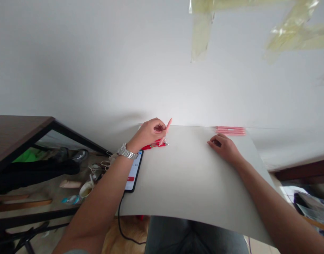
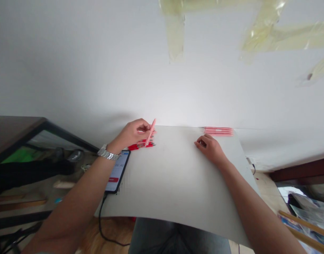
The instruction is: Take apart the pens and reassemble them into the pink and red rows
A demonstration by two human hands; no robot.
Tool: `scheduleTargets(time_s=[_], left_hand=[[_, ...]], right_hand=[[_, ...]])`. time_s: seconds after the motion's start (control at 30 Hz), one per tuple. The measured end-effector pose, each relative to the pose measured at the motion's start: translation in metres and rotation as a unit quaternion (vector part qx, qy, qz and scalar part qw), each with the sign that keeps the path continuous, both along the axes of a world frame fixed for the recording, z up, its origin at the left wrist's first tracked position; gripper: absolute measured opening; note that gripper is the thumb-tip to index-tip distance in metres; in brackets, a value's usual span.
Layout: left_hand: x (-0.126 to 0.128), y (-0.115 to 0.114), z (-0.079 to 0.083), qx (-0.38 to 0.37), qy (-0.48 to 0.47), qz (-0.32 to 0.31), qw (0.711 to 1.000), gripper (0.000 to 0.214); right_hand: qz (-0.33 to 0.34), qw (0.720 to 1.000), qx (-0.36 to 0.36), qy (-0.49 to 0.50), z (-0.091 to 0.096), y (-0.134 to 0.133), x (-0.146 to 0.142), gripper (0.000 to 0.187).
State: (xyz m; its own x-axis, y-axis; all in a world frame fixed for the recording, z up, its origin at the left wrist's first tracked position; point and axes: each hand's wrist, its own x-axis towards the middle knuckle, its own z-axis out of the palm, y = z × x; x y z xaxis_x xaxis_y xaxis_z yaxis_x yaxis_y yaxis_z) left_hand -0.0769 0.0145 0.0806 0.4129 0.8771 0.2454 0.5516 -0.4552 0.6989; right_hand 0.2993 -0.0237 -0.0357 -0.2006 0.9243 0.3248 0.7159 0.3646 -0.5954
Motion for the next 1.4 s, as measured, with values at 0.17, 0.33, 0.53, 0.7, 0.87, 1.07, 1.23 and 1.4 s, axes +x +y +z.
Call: scheduleTargets(time_s=[0.17, 0.33, 0.53, 0.7, 0.87, 1.07, 1.23, 1.4], left_hand=[[0.031, -0.01, -0.019, -0.096, -0.104, -0.008, 0.99, 0.02], [0.064, -0.018, -0.043, -0.145, -0.205, -0.016, 0.968, 0.021], [0.102, -0.022, -0.071, -0.205, -0.326, 0.022, 0.923, 0.019], [0.12, -0.021, -0.088, -0.228, -0.381, 0.025, 0.896, 0.018], [0.119, -0.015, -0.1, -0.232, -0.408, 0.016, 0.883, 0.024], [0.118, -0.012, -0.102, -0.235, -0.432, 0.001, 0.871, 0.032], [0.119, -0.012, -0.1, -0.233, -0.434, -0.003, 0.87, 0.032], [0.118, -0.014, -0.1, -0.234, -0.437, -0.02, 0.868, 0.03]], right_hand=[[-0.005, 1.0, 0.006, -0.003, -0.002, 0.002, 0.001, 0.027], [-0.004, 1.0, 0.011, -0.007, 0.0, 0.002, 0.001, 0.027], [-0.004, 1.0, 0.016, -0.013, 0.0, 0.003, 0.002, 0.029], [-0.002, 1.0, 0.012, -0.018, 0.002, 0.003, 0.001, 0.027], [-0.006, 1.0, 0.013, -0.022, 0.003, 0.003, 0.0, 0.025], [-0.014, 1.0, 0.013, -0.019, 0.004, 0.0, -0.001, 0.023], [-0.026, 0.999, 0.024, -0.016, 0.009, -0.005, -0.008, 0.023], [-0.028, 0.998, 0.056, 0.0, 0.016, -0.009, -0.014, 0.025]])
